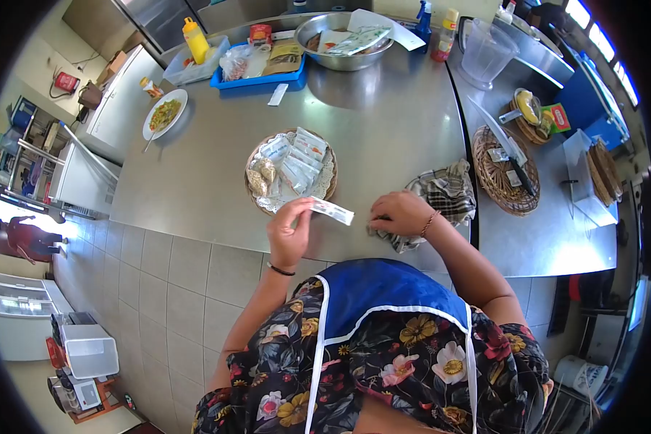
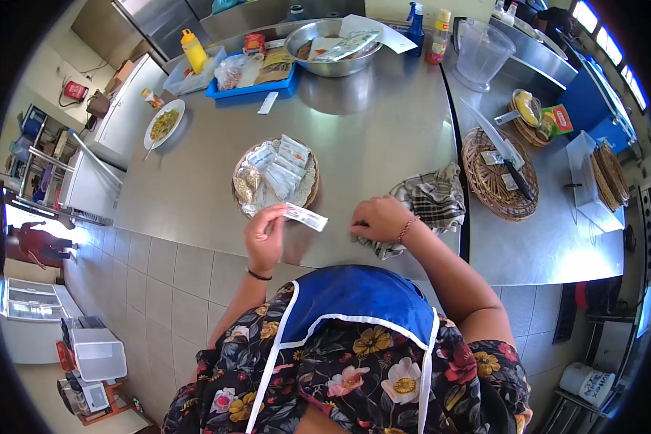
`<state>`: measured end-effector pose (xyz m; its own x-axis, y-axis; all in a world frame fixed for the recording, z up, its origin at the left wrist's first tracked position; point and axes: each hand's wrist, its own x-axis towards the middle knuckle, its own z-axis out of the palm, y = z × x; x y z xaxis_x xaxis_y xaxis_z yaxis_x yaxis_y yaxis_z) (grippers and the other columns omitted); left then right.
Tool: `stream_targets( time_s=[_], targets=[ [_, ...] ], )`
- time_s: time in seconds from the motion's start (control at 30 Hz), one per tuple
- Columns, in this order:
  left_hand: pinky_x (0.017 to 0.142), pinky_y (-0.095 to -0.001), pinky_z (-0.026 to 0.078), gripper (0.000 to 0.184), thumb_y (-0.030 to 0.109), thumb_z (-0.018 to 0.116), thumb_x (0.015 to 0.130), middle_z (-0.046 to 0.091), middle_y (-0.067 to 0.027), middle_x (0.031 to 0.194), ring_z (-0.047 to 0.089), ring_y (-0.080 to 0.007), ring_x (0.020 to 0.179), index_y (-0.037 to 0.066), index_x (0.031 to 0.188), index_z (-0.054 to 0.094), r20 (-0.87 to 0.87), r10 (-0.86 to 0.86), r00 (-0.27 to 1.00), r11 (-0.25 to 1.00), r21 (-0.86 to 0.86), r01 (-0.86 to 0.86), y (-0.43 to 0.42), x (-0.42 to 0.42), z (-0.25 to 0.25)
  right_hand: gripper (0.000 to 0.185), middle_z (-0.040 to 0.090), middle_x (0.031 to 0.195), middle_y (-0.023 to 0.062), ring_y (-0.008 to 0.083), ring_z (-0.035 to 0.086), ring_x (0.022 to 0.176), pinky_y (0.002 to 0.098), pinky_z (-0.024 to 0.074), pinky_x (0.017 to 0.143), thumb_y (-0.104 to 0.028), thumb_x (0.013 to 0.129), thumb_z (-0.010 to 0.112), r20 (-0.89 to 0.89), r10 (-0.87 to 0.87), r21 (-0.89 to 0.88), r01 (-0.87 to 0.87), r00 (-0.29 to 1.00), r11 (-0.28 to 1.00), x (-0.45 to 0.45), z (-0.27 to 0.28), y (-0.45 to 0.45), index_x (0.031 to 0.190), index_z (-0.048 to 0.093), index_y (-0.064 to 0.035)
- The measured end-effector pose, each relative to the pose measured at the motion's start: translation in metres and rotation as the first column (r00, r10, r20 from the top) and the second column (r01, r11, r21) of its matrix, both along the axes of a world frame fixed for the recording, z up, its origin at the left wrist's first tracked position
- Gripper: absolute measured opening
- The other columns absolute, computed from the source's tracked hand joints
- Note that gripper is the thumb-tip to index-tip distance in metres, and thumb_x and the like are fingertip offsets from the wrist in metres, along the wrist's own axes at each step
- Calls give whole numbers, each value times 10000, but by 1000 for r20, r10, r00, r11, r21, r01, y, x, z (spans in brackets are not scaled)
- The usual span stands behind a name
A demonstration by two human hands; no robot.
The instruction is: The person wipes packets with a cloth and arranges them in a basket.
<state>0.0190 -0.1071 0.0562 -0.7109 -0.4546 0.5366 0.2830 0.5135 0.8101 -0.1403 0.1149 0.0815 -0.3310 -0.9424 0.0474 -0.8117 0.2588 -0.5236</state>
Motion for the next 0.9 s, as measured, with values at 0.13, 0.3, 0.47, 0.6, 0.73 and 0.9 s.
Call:
stream_targets(
  time_s=[0.13, 0.3, 0.47, 0.6, 0.73, 0.9],
  targets=[
    [861, -291, 539, 146, -102, 599, 890, 679, -149, 1128, 663, -189, 1024, -10, 992, 647, -88, -39, 995, 984, 168, 53, -26, 13, -5, 278, 703, 972, 91, 253, 640, 869, 355, 520, 807, -326, 938, 599, 249, -65, -157, 106, 966, 982, -10, 0, -31, 1001, 729, -89],
    [948, -299, 507, 169, -101, 569, 909, 640, -152, 1209, 630, -188, 1095, -7, 1038, 626, -129, -48, 990, 955, 285, 83, -40, 17, -10, 324, 688, 872, 30, 114, 590, 767, 279, 503, 724, -347, 962, 592, 748, -47, 2, 69, 662, 998, 2, 2, -90, 1044, 721, -61],
    [931, -298, 510, 191, -84, 568, 918, 630, -159, 1228, 630, -197, 1105, -6, 1086, 615, -63, 50, 997, 974, 224, -35, -46, 16, -15, 322, 687, 838, 2, 84, 604, 728, 267, 501, 701, -332, 914, 656, 744, -61, 64, 20, 665, 998, 10, 9, -116, 1034, 718, -40],
    [904, -300, 520, 306, -31, 570, 941, 606, -167, 1257, 627, -213, 1117, -5, 1245, 557, 141, 174, 975, 920, 330, -212, -50, 12, -16, 295, 716, 815, 44, 140, 662, 720, 301, 528, 705, -296, 868, 701, 627, -128, 11, 155, 769, 988, 3, -7, -131, 1014, 722, -41],
    [885, -315, 535, 428, 54, 567, 967, 586, -161, 1274, 643, -222, 1082, 1, 1375, 448, 220, 45, 975, 812, 560, -164, -55, 10, -25, 274, 728, 822, 88, 228, 702, 762, 346, 551, 722, -285, 835, 703, 410, -212, -63, 259, 887, 964, 0, -20, -140, 982, 721, -54],
    [862, -344, 563, 452, 169, 574, 987, 599, -152, 1246, 667, -226, 1019, 33, 1394, 429, 305, -66, 950, 627, 754, -198, -48, 1, -12, 175, 714, 852, 39, 248, 694, 791, 373, 560, 702, -262, 825, 689, 150, -222, -106, 239, 963, 965, 11, -13, -143, 915, 722, -116]
  ],
)
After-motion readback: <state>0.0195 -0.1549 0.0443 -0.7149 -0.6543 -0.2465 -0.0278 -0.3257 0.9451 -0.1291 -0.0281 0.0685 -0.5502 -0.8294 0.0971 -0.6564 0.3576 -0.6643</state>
